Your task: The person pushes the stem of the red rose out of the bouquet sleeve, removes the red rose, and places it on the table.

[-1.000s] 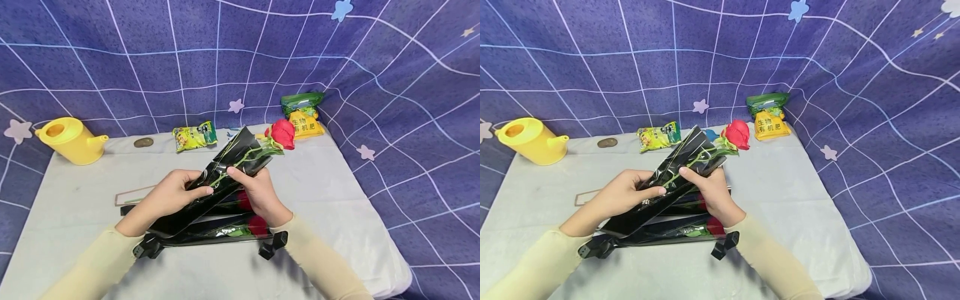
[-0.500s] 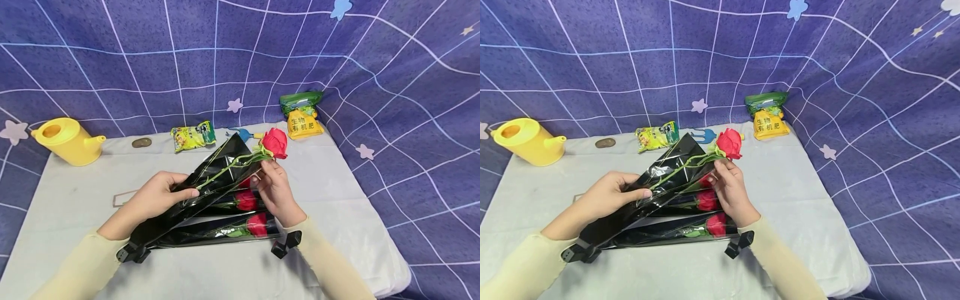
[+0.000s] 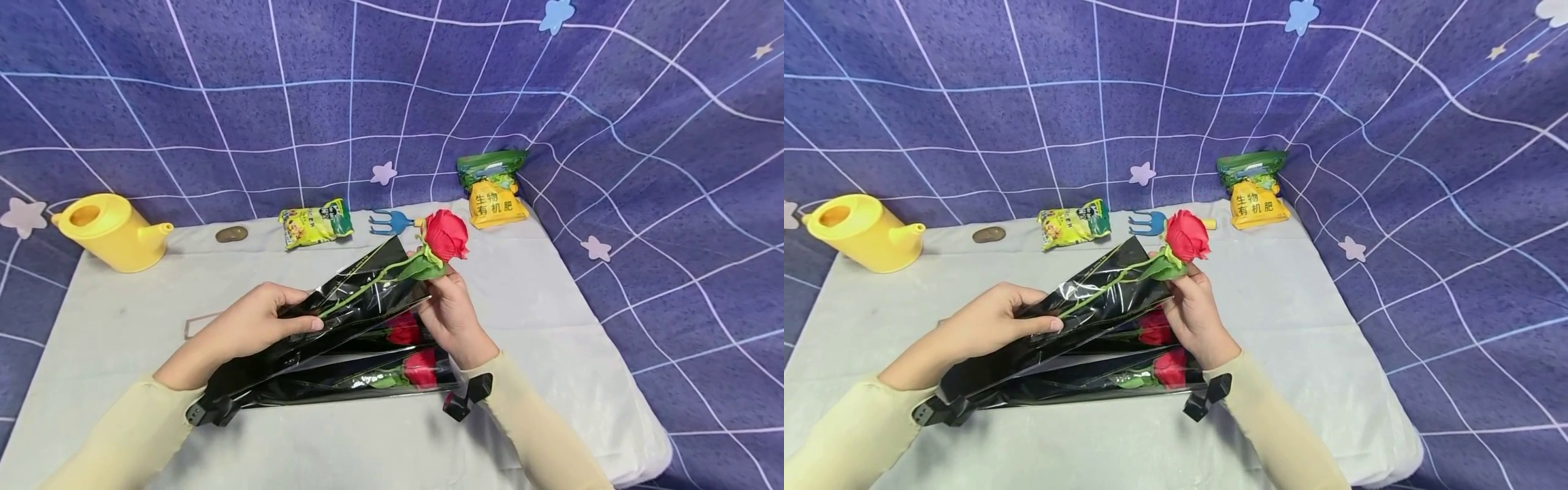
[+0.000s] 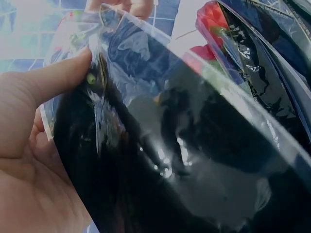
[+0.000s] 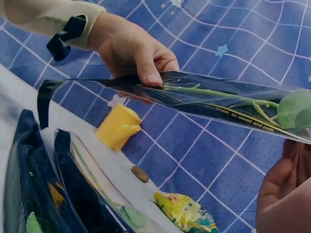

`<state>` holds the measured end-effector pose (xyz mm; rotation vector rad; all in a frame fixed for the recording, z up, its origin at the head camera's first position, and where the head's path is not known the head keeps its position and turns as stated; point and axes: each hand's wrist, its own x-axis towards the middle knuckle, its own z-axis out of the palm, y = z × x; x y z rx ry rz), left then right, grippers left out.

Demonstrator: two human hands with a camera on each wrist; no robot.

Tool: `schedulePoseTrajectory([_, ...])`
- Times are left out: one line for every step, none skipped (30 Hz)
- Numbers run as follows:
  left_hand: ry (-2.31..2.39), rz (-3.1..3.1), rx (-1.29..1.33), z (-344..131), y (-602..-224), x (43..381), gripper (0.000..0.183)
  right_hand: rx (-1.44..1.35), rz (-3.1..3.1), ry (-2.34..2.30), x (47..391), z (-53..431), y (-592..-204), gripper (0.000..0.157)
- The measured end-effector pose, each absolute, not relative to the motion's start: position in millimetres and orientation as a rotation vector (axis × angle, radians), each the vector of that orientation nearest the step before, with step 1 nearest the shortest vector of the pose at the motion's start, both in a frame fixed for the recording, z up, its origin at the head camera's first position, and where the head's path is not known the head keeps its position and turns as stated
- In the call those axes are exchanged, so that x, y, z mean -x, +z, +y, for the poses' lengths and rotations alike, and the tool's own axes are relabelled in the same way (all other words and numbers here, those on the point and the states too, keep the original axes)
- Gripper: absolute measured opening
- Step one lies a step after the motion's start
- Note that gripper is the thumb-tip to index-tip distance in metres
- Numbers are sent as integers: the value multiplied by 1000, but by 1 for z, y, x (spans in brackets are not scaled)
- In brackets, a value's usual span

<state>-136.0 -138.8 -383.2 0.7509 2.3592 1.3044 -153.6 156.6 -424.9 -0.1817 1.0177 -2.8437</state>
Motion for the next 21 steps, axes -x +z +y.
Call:
schedulePoseTrajectory([1300,2353,-760,-139,-383,136,18,199,993,-2839,154,157,-426,32])
schedulePoseTrajectory([1293,2349,-772,-139,-383,136,16,214,971,-2833,154,156,-426,30])
schedulePoseTrajectory([1283,2348,-786,-139,-383,136,15,226,948,-2825,154,156,-427,29])
schedulePoseTrajectory([1274,2348,-797,-139,-383,136,14,240,928,-2811,154,156,-427,28])
schedulePoseTrajectory([1263,2354,-808,-139,-383,136,12,247,908,-2792,153,156,-427,27])
schedulePoseTrajectory([1253,2359,-814,-139,-383,136,11,246,885,-2777,153,156,-427,26])
schedulePoseTrajectory([1244,2365,-818,-139,-383,136,11,239,867,-2769,153,156,-427,24])
schedulePoseTrajectory([1239,2369,-823,-139,-383,136,11,225,851,-2764,153,156,-427,23])
schedulePoseTrajectory([1235,2371,-826,-139,-383,135,12,210,837,-2761,153,157,-426,21])
schedulePoseTrajectory([1236,2371,-828,-139,-383,135,13,196,829,-2759,153,157,-426,20])
schedulePoseTrajectory([1235,2369,-827,-139,-383,135,13,172,830,-2763,152,157,-426,19])
schedulePoseTrajectory([1237,2367,-822,-139,-383,134,14,155,832,-2768,152,157,-425,18])
schedulePoseTrajectory([1237,2366,-817,-138,-383,134,15,150,843,-2774,152,157,-425,17])
schedulePoseTrajectory([1241,2360,-815,-138,-382,134,16,145,855,-2778,152,157,-424,17])
schedulePoseTrajectory([1244,2357,-810,-138,-382,134,17,143,873,-2785,152,157,-424,16])
schedulePoseTrajectory([1248,2348,-809,-138,-381,133,17,147,893,-2802,152,158,-424,16])
schedulePoseTrajectory([1249,2341,-810,-138,-381,133,17,153,918,-2812,152,158,-423,16])
schedulePoseTrajectory([1249,2336,-816,-138,-381,132,18,166,933,-2821,153,159,-423,15])
schedulePoseTrajectory([1244,2329,-827,-138,-381,132,18,166,938,-2832,154,161,-423,15])
schedulePoseTrajectory([1240,2320,-839,-139,-380,131,17,165,933,-2840,155,164,-422,14])
schedulePoseTrajectory([1233,2314,-847,-139,-381,130,16,161,921,-2850,157,167,-422,13])
